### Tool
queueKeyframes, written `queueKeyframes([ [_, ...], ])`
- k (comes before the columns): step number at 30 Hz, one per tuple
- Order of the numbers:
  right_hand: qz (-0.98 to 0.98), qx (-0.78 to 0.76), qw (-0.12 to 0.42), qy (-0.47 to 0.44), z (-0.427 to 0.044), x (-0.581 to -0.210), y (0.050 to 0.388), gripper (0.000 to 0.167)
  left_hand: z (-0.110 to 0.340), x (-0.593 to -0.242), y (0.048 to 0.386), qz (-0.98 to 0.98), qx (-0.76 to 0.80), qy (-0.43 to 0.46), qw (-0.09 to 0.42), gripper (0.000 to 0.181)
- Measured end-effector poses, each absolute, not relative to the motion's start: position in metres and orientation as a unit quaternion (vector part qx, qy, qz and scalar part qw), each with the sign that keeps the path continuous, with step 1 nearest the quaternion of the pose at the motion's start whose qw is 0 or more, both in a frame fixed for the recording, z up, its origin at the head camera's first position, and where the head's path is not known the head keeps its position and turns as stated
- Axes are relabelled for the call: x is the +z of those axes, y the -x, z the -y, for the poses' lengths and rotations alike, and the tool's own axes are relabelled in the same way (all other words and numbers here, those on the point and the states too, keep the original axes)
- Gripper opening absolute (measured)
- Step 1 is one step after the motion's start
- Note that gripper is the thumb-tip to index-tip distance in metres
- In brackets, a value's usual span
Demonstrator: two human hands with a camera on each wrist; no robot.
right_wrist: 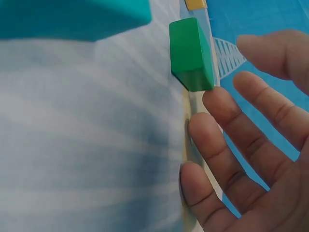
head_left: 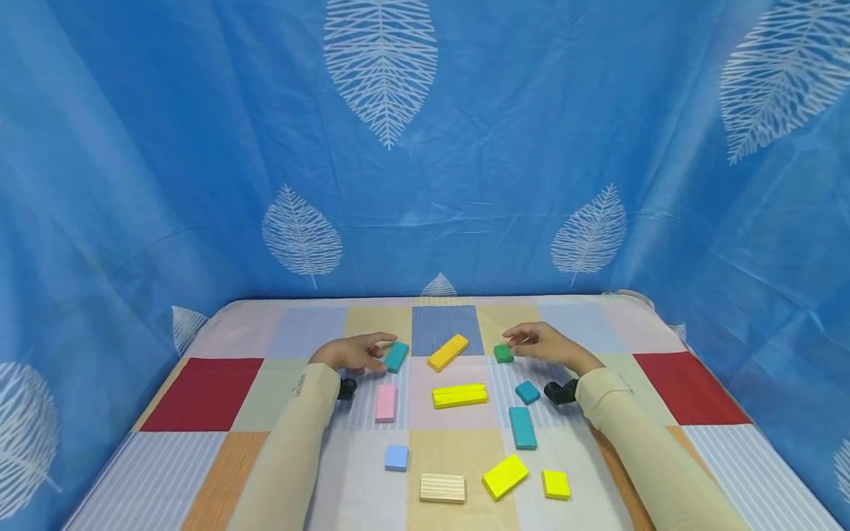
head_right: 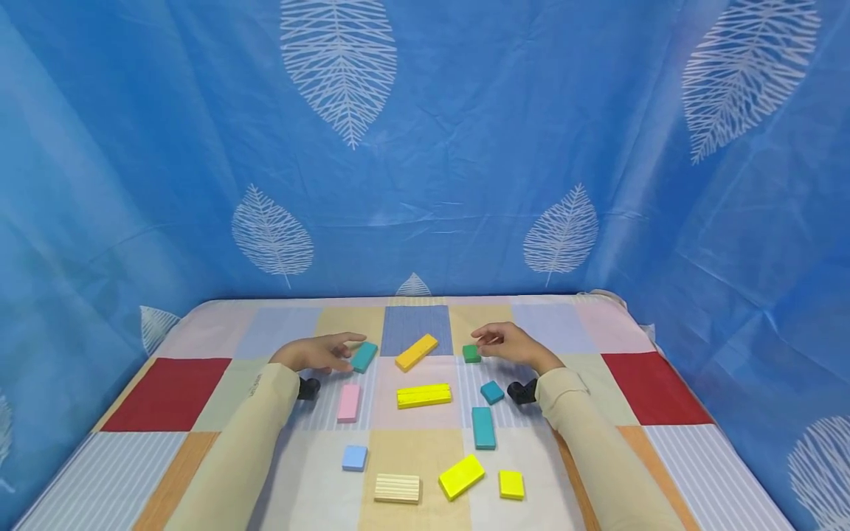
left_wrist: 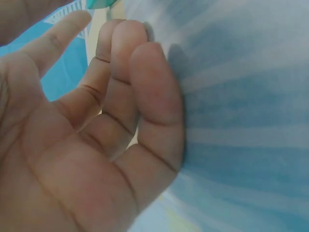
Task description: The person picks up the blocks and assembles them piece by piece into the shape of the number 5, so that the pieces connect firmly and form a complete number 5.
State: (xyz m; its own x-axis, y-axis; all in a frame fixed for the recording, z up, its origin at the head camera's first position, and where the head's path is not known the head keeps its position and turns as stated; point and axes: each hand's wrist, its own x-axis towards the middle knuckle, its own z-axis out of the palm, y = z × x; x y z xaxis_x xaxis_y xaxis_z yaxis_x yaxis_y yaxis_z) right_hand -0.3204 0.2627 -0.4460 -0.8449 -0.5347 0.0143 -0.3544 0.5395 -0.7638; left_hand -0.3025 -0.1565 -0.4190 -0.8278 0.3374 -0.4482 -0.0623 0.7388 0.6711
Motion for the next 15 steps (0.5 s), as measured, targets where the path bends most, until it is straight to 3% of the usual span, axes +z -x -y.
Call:
queueKeyframes([
  [15,-0.86,-0.427,0.137,0.244,-0.243,-0.44,0.336,0.039,0.155,-0.423,0.307,-0.89,0.353,-0.062,0.284,0.072],
])
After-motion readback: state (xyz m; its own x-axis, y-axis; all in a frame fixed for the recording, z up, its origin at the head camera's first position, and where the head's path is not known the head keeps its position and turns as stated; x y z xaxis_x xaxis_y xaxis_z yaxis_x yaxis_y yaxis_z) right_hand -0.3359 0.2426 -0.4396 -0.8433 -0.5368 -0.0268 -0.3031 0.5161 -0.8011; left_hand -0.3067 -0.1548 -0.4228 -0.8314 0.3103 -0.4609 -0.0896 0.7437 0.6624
